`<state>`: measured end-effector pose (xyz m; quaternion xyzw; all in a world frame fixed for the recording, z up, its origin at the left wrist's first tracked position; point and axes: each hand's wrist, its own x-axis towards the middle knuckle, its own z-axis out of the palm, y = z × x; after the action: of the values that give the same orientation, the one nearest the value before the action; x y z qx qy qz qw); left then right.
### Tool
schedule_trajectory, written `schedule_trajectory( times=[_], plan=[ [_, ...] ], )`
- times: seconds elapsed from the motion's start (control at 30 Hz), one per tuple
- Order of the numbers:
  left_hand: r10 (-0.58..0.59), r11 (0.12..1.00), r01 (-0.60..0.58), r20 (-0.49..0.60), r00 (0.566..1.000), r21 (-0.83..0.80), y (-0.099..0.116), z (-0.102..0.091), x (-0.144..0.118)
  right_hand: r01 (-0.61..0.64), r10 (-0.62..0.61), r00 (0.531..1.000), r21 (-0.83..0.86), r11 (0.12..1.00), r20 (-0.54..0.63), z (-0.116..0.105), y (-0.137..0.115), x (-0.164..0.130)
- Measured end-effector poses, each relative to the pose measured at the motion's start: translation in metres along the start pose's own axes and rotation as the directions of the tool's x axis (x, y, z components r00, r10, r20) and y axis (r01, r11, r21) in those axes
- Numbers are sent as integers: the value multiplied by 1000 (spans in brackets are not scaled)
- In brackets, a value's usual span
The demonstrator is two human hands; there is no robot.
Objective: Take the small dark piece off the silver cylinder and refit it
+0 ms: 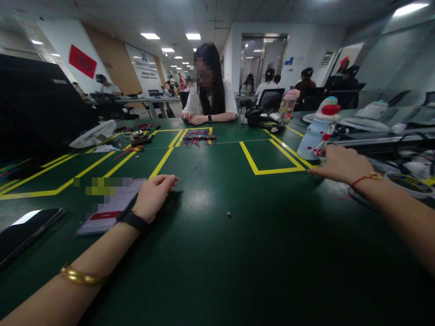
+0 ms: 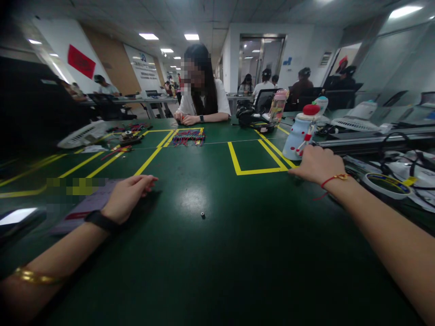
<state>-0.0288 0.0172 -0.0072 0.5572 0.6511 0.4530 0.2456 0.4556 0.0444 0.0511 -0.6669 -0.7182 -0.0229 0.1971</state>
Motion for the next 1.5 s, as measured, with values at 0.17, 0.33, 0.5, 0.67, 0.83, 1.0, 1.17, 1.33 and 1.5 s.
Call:
schedule_trajectory(
  times=[0.17, 0.33, 0.5, 0.67, 0.83, 1.0, 1.17, 1.33, 1.5],
  plan=[
    [25, 997, -25, -4, 1000, 79, -2, 1, 1, 353, -399, 906, 271, 896, 141, 25, -128, -53],
    [25, 993, -25, 0, 1000, 117, 1, 0, -1, 470, -596, 790, 481, 740, 144, 58, -192, -94],
    [22, 993, -23, 10, 1000, 118, 8, 0, -5, 328, -477, 860, 522, 788, 180, 55, -166, -80],
    [14, 996, -14, 4, 1000, 85, 8, 0, -5, 54, -252, 938, 621, 782, 237, 33, -135, -53],
    [20, 996, -20, 8, 1000, 89, 6, 0, -4, -201, 1, 972, 831, 518, 234, 10, -87, -21],
    [28, 995, -29, 11, 1000, 99, 6, 0, -5, -205, 296, 953, 598, 775, -57, -21, -28, -4],
    [22, 997, -23, 10, 1000, 79, 6, 0, -5, -322, 328, 943, 103, 941, -53, -43, 5, -4],
    [25, 997, -26, 6, 1000, 72, 5, 0, -4, -344, 345, 931, -29, 938, 122, -43, 20, -1],
    [11, 998, -11, -3, 1000, 61, 7, 0, -5, -319, 328, 932, -78, 944, 152, -42, 31, 4]
  ],
)
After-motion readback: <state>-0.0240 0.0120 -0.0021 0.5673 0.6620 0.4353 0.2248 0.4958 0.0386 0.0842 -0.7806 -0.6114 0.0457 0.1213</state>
